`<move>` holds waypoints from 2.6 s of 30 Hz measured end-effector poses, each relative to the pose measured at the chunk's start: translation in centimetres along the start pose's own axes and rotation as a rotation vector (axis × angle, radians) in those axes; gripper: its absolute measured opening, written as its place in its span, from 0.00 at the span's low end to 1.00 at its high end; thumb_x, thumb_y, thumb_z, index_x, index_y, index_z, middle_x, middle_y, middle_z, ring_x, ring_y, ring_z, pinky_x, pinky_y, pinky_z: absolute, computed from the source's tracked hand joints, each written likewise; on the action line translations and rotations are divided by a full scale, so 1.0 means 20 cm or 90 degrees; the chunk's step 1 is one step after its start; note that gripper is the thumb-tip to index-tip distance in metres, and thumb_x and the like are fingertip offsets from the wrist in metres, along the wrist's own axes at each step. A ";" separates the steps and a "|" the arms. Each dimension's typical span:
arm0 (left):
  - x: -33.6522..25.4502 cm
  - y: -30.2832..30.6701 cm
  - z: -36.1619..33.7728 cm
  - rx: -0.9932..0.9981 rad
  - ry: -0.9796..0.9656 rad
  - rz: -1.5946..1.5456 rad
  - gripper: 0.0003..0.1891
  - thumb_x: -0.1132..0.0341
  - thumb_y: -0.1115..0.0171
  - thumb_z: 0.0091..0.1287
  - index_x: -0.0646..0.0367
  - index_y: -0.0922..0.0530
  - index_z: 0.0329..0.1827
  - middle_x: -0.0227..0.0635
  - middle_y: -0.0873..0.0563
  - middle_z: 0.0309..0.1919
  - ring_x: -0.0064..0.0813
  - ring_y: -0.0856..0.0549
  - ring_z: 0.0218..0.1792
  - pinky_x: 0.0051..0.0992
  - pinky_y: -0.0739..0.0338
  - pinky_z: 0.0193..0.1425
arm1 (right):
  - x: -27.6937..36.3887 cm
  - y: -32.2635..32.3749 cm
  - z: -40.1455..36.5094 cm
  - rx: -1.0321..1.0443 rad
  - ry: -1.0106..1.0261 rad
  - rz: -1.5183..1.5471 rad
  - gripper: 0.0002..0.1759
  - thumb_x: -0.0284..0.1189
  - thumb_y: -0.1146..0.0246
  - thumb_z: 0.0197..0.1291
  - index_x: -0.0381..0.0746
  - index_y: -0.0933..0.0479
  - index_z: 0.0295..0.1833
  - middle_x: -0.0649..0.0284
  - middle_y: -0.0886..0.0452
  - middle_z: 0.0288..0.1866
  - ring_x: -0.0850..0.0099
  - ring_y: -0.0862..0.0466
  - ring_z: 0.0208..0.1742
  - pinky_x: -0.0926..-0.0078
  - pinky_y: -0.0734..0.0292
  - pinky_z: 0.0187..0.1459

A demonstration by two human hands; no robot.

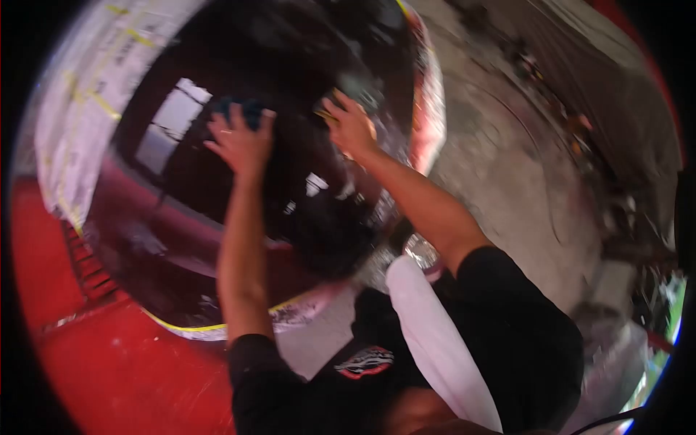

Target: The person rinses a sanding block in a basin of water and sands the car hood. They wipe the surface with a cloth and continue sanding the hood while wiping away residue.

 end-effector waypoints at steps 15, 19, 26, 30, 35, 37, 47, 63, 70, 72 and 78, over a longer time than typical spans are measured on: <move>-0.32 -0.11 0.03 0.070 0.495 0.116 0.46 0.27 0.45 0.65 0.38 0.39 0.83 0.59 0.48 0.83 0.61 0.47 0.82 0.66 0.59 0.81 | -0.40 0.28 0.39 0.319 0.452 0.215 0.26 0.23 0.28 0.53 0.40 0.17 0.61 0.52 0.24 0.71 0.54 0.24 0.70 0.60 0.26 0.70; -0.27 -0.19 0.01 0.123 0.624 0.111 0.46 0.28 0.45 0.66 0.32 0.45 0.85 0.60 0.50 0.83 0.71 0.50 0.81 0.72 0.62 0.79 | -0.41 0.26 0.36 0.353 0.477 0.190 0.29 0.20 0.27 0.49 0.39 0.17 0.61 0.52 0.25 0.72 0.55 0.25 0.72 0.62 0.27 0.71; -0.25 -0.19 -0.02 0.143 0.649 0.121 0.47 0.27 0.45 0.66 0.31 0.47 0.86 0.51 0.51 0.85 0.66 0.51 0.82 0.64 0.62 0.82 | -0.37 0.28 0.38 0.381 0.499 0.216 0.29 0.18 0.30 0.48 0.36 0.17 0.61 0.48 0.28 0.74 0.54 0.24 0.72 0.63 0.25 0.69; -0.26 -0.18 -0.03 0.073 0.603 0.115 0.46 0.29 0.43 0.66 0.35 0.43 0.85 0.50 0.49 0.85 0.62 0.51 0.83 0.63 0.62 0.82 | -0.34 0.28 0.39 0.418 0.532 0.205 0.27 0.21 0.31 0.52 0.36 0.18 0.62 0.48 0.27 0.74 0.53 0.24 0.71 0.62 0.23 0.68; -0.33 -0.09 0.00 -0.002 0.576 0.097 0.44 0.30 0.43 0.67 0.44 0.35 0.81 0.52 0.44 0.83 0.58 0.49 0.83 0.59 0.61 0.84 | -0.37 0.26 0.49 0.543 0.395 0.340 0.22 0.23 0.29 0.57 0.36 0.16 0.59 0.47 0.20 0.67 0.53 0.19 0.65 0.65 0.21 0.65; -0.32 -0.07 -0.01 -0.032 0.572 0.084 0.43 0.30 0.44 0.68 0.46 0.33 0.81 0.51 0.44 0.83 0.56 0.48 0.83 0.57 0.62 0.84 | -0.36 0.22 0.56 0.573 0.388 0.313 0.23 0.21 0.30 0.58 0.36 0.17 0.60 0.49 0.19 0.66 0.59 0.15 0.61 0.67 0.21 0.63; -0.49 -0.23 0.11 -0.116 0.501 0.112 0.31 0.45 0.37 0.70 0.45 0.24 0.74 0.50 0.37 0.81 0.58 0.42 0.81 0.66 0.60 0.81 | -0.40 0.27 1.43 0.385 0.249 0.304 0.22 0.25 0.32 0.60 0.39 0.19 0.62 0.52 0.14 0.52 0.57 0.13 0.53 0.64 0.21 0.57; 0.51 -0.34 1.16 -0.165 0.841 0.265 0.38 0.34 0.46 0.70 0.46 0.30 0.79 0.50 0.39 0.81 0.53 0.42 0.82 0.65 0.55 0.81 | -0.02 -0.72 3.11 0.291 0.778 0.119 0.31 0.18 0.34 0.55 0.41 0.23 0.68 0.47 0.26 0.71 0.48 0.25 0.70 0.56 0.26 0.70; 0.98 -0.31 1.49 -0.177 0.841 0.235 0.37 0.34 0.45 0.68 0.43 0.26 0.76 0.44 0.35 0.80 0.42 0.39 0.81 0.60 0.54 0.82 | 0.00 -0.72 3.11 0.319 0.764 0.135 0.29 0.23 0.31 0.50 0.37 0.20 0.62 0.43 0.25 0.69 0.43 0.23 0.67 0.50 0.27 0.69; 1.00 -0.36 1.65 -0.185 0.770 0.264 0.34 0.36 0.42 0.67 0.47 0.20 0.70 0.48 0.26 0.73 0.45 0.26 0.72 0.48 0.37 0.78 | -0.01 -0.73 3.12 0.340 0.761 0.133 0.31 0.21 0.30 0.50 0.38 0.21 0.64 0.44 0.25 0.70 0.43 0.23 0.68 0.50 0.26 0.68; -0.21 -0.80 2.18 -0.146 0.390 0.136 0.21 0.52 0.36 0.68 0.51 0.17 0.60 0.49 0.19 0.64 0.51 0.23 0.67 0.54 0.31 0.74 | 0.13 -0.82 3.20 0.392 0.740 0.202 0.29 0.18 0.30 0.58 0.39 0.22 0.67 0.50 0.22 0.67 0.51 0.18 0.64 0.61 0.21 0.65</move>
Point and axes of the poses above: each hand's wrist, its own z-axis towards the middle knuckle, its own y-axis out of the back of the hand, x = y × z, the point moved 10 cm from there along z, towards the middle knuckle
